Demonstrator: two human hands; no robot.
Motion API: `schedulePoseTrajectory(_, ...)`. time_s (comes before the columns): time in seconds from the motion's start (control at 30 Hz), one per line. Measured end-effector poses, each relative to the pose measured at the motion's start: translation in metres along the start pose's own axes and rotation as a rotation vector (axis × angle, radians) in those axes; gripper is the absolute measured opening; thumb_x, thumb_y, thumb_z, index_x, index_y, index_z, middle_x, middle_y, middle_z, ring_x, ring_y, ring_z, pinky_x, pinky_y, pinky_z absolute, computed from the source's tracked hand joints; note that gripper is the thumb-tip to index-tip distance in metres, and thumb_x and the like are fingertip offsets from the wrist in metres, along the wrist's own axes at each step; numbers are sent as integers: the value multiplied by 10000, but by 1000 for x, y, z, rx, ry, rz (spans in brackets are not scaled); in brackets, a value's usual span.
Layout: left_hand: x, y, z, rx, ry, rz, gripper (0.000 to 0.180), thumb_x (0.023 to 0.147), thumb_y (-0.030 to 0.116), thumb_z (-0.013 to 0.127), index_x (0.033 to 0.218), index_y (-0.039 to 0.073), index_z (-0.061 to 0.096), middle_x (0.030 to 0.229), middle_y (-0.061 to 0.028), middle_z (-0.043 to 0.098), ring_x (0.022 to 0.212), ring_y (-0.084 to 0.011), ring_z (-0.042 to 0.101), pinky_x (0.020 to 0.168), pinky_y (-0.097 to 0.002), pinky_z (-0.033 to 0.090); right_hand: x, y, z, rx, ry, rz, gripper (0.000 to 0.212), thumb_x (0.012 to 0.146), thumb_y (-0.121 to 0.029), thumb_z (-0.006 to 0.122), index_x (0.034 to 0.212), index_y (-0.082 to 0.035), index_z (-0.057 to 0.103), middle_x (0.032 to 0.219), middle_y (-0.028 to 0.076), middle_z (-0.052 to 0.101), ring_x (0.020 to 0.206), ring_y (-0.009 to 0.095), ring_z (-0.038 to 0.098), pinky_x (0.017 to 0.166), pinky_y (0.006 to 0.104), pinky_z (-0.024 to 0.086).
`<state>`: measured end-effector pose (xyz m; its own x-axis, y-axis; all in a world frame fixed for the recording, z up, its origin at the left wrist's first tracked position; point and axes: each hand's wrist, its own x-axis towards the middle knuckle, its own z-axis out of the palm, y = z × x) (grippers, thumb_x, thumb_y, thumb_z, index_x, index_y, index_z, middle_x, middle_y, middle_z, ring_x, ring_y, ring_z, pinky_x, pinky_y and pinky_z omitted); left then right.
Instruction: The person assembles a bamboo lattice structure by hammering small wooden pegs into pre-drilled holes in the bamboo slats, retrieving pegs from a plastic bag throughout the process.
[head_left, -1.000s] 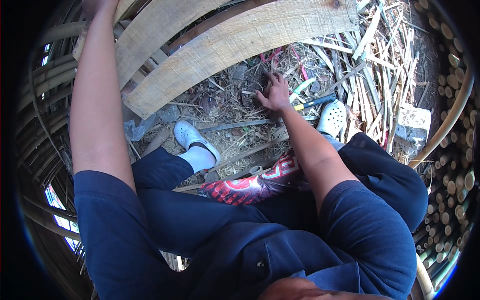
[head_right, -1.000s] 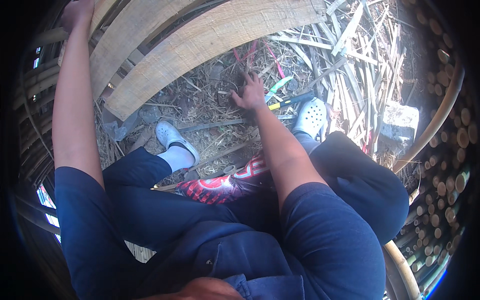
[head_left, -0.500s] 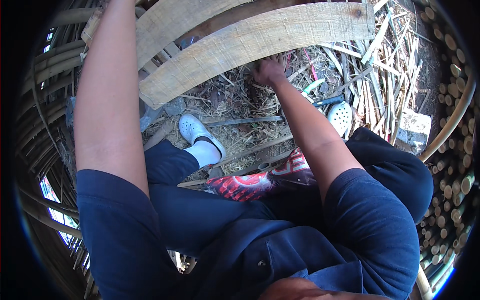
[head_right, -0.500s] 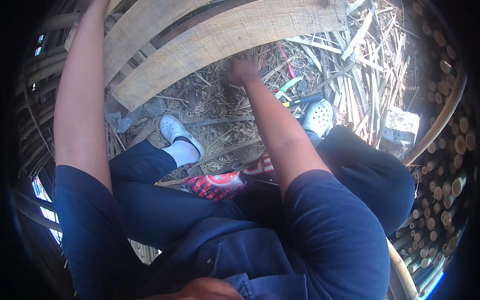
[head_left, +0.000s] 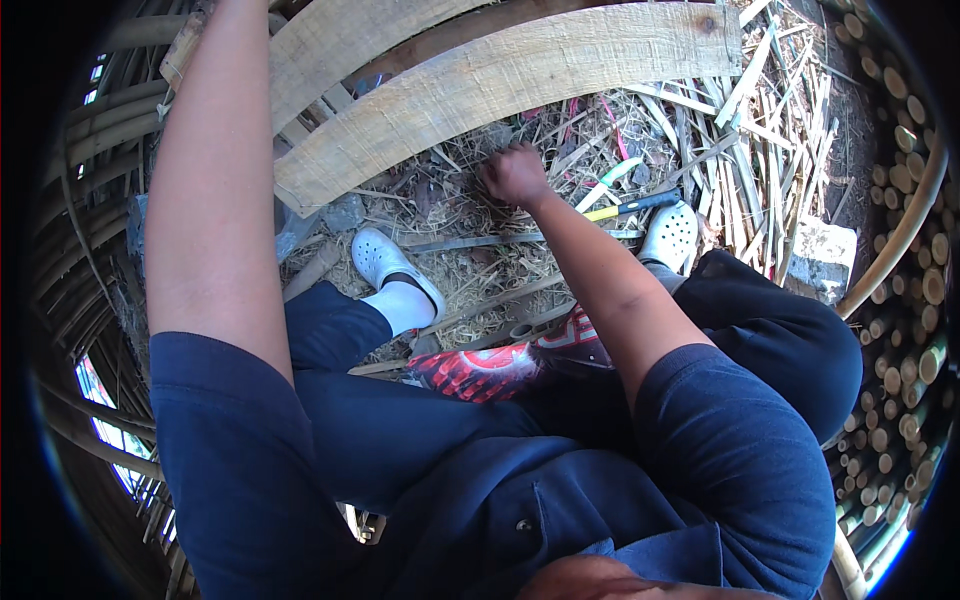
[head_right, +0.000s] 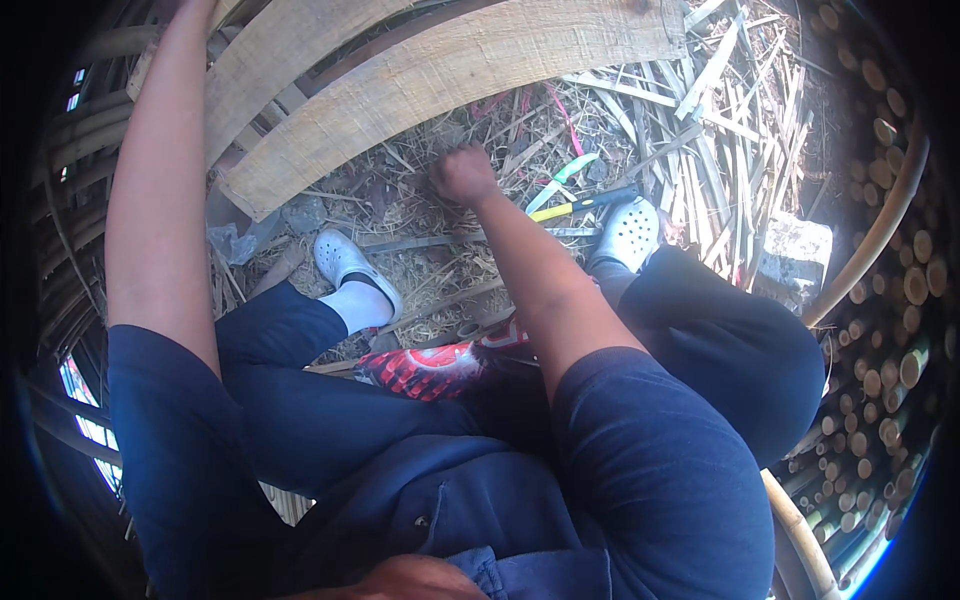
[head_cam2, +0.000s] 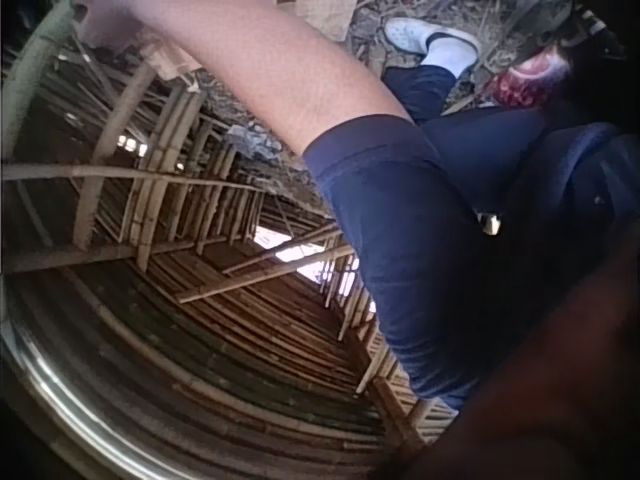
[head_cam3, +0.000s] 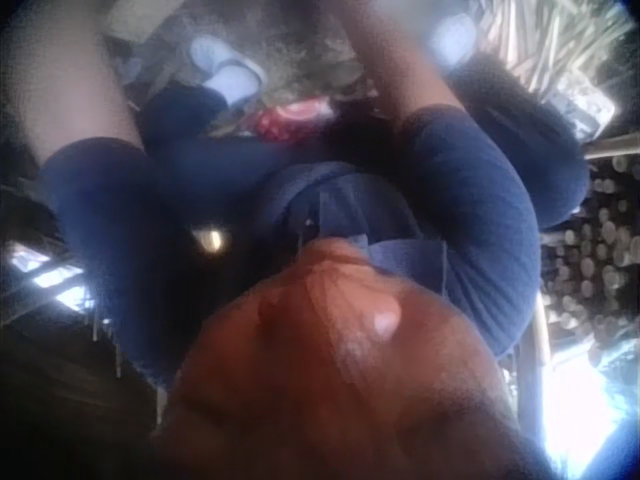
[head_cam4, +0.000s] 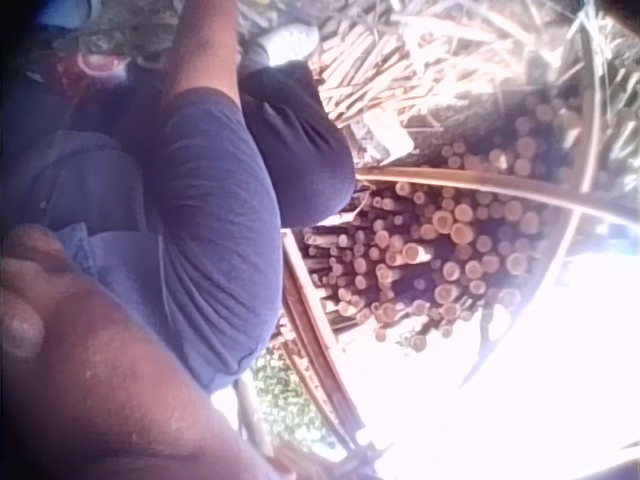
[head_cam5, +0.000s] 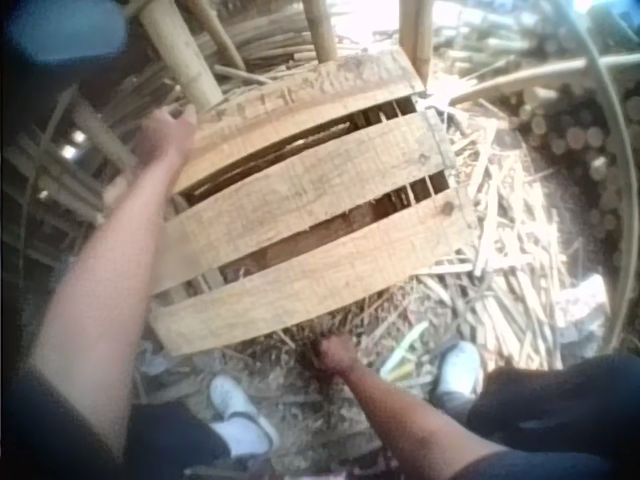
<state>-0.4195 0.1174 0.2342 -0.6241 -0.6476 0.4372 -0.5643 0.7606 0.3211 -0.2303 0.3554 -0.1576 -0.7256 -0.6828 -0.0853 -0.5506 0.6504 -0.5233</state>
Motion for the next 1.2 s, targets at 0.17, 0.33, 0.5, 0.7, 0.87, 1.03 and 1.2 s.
schedulePoseTrajectory(0.17, 3, -4, 4, -24, 17, -7, 480, 980, 417, 649, 1291, 58, 712, 1275, -176, 725, 1195, -326, 690, 1038, -430, 517, 5, 9, -1, 40, 120, 122, 323, 911, -353, 667, 763, -71, 715, 740, 171, 726, 727, 372, 716, 746, 482, 581)
schedulePoseTrajectory(0.33, 6, -4, 7, -30, 10, -19, 473, 967, 432, 657, 1270, 77, 734, 1256, -169, 737, 1180, -329, 700, 1030, -428, 521, 30, 19, -19, 117, 280, 525, 279, 897, -327, 692, 937, -50, 705, 825, 204, 743, 785, 401, 733, 737, 499, 594)
schedulePoseTrajectory(0.5, 14, -9, 11, -6, 40, -5, 498, 954, 480, 646, 1276, 112, 742, 1250, -170, 739, 1177, -334, 701, 1027, -434, 521, 33, 2, -23, 10, 316, 43, 438, 802, -378, 782, 1098, -71, 679, 1198, 146, 686, 1167, 355, 611, 1032, 529, 447)
schedulePoseTrajectory(0.7, 0, 2, 0, 28, -8, 30, 499, 954, 469, 647, 1281, 104, 739, 1265, -178, 732, 1187, -334, 697, 1025, -426, 520, -3, -25, 20, -236, -186, -82, 699, 853, -432, 755, 1487, -205, 565, 1641, 135, 385, 1546, 352, 289, 1245, 557, 239)
schedulePoseTrajectory(0.87, 11, -11, 6, 9, 13, 8, 516, 965, 461, 640, 1282, 63, 729, 1265, -185, 730, 1193, -345, 692, 1032, -432, 513, -15, -1, 18, -215, -141, -167, 327, 859, -232, 679, 1171, -186, 767, 1301, 71, 642, 1329, 279, 512, 1150, 478, 362)
schedulePoseTrajectory(1.03, 5, -8, 3, -13, 10, -4, 521, 972, 442, 641, 1281, 31, 720, 1272, -202, 722, 1208, -342, 684, 1033, -431, 512, 16, 37, -5, 183, 96, -111, 215, 849, -177, 744, 1058, -131, 765, 1029, 90, 724, 1017, 337, 673, 918, 436, 527)
schedulePoseTrajectory(1.2, 9, -4, 6, 20, 26, -37, 535, 973, 429, 646, 1334, 36, 688, 1343, -202, 688, 1234, -338, 669, 1052, -438, 506, 55, 44, -22, 477, 293, -104, 251, 919, -193, 646, 1133, -84, 722, 1171, 193, 703, 1082, 418, 658, 931, 504, 523)
